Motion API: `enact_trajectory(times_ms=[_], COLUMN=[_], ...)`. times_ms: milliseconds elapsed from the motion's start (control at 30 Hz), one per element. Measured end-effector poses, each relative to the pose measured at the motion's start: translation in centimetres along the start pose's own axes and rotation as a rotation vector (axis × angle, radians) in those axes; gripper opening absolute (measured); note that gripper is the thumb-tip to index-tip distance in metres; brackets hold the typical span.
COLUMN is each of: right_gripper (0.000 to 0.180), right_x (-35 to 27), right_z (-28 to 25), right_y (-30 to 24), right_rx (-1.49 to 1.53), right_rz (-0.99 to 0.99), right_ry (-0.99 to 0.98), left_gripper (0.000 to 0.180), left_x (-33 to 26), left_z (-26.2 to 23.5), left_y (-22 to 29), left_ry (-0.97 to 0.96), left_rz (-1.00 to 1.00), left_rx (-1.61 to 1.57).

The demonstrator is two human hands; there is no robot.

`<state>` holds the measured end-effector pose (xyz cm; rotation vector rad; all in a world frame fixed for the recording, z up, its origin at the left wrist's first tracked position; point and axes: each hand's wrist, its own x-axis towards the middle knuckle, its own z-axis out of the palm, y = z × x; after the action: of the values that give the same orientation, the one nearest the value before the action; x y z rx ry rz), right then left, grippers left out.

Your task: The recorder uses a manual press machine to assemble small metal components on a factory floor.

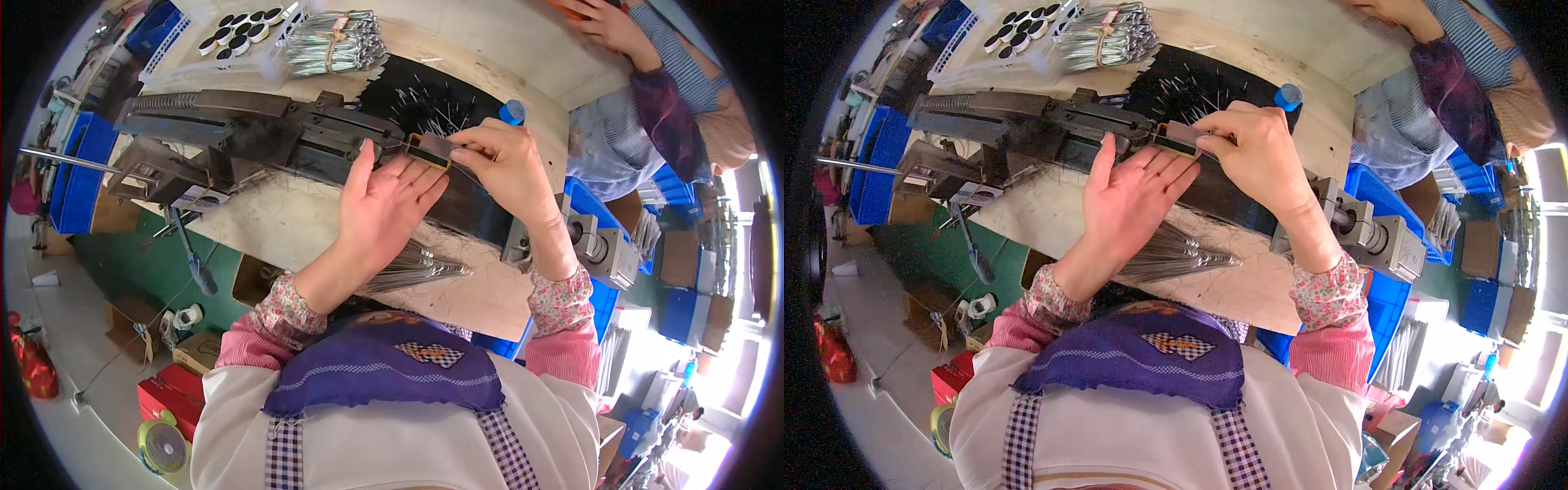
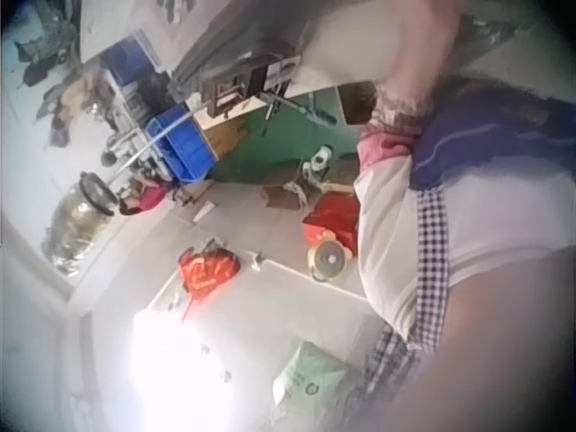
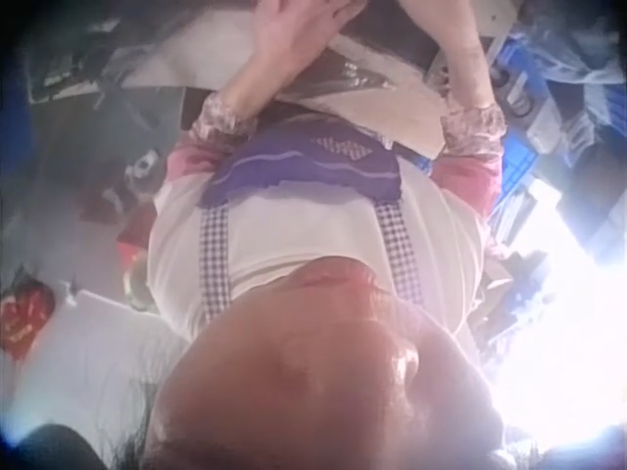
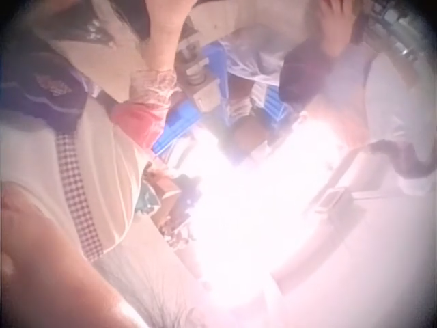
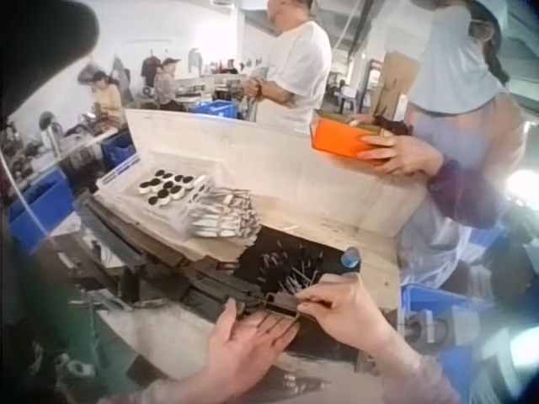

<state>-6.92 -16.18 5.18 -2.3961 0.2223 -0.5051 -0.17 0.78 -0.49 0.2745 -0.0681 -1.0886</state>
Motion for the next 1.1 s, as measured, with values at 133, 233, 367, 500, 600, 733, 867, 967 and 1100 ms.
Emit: enact_trajectory(times_ms=[133, 233, 367, 500, 600, 733, 867, 967, 1100], right_gripper=[0.011, 0.009, 0.009, 0.008, 0.010, 0.017, 0.028, 0.035, 0.033], right_x=[0.3, 0.3, 0.1, 0.0, -0.3, -2.2, -2.4, -2.0, -1.8], right_z=[0.2, 0.1, 0.0, 0.0, -0.5, -0.9, 0.5, 1.1, 1.6], right_y=[-0.1, -0.1, -0.4, 0.0, -1.0, -4.2, -4.3, -4.9, -5.0], right_rx=[-0.166, -0.147, -0.232, -0.184, -0.086, -0.212, -0.494, -0.559, -0.676], right_rz=[-0.067, -0.055, -0.119, -0.097, -0.061, -0.008, -0.070, 0.024, -0.138], right_ry=[-0.076, -0.105, -0.077, -0.081, 0.039, 0.122, -0.065, -0.198, -0.128], left_gripper=[0.071, 0.071, 0.072, 0.072, 0.071, 0.069, 0.059, 0.052, 0.052], left_x=[0.2, 0.1, 0.2, 0.1, 0.1, 0.1, 0.3, 0.2, 0.4], left_z=[-0.2, 0.2, -0.1, 0.5, 0.1, -0.6, -0.4, 0.0, 0.1], left_y=[0.0, 0.1, 0.3, 0.2, 0.3, 0.2, 0.3, 0.4, 0.8], left_ry=[-0.018, 0.000, -0.029, -0.011, -0.012, -0.030, -0.022, 0.017, 0.072], left_rz=[-0.010, -0.010, -0.026, -0.035, -0.019, 0.006, 0.014, -0.005, -0.031], left_rx=[0.015, 0.030, 0.036, 0.033, 0.023, 0.059, 0.013, -0.001, 0.042])
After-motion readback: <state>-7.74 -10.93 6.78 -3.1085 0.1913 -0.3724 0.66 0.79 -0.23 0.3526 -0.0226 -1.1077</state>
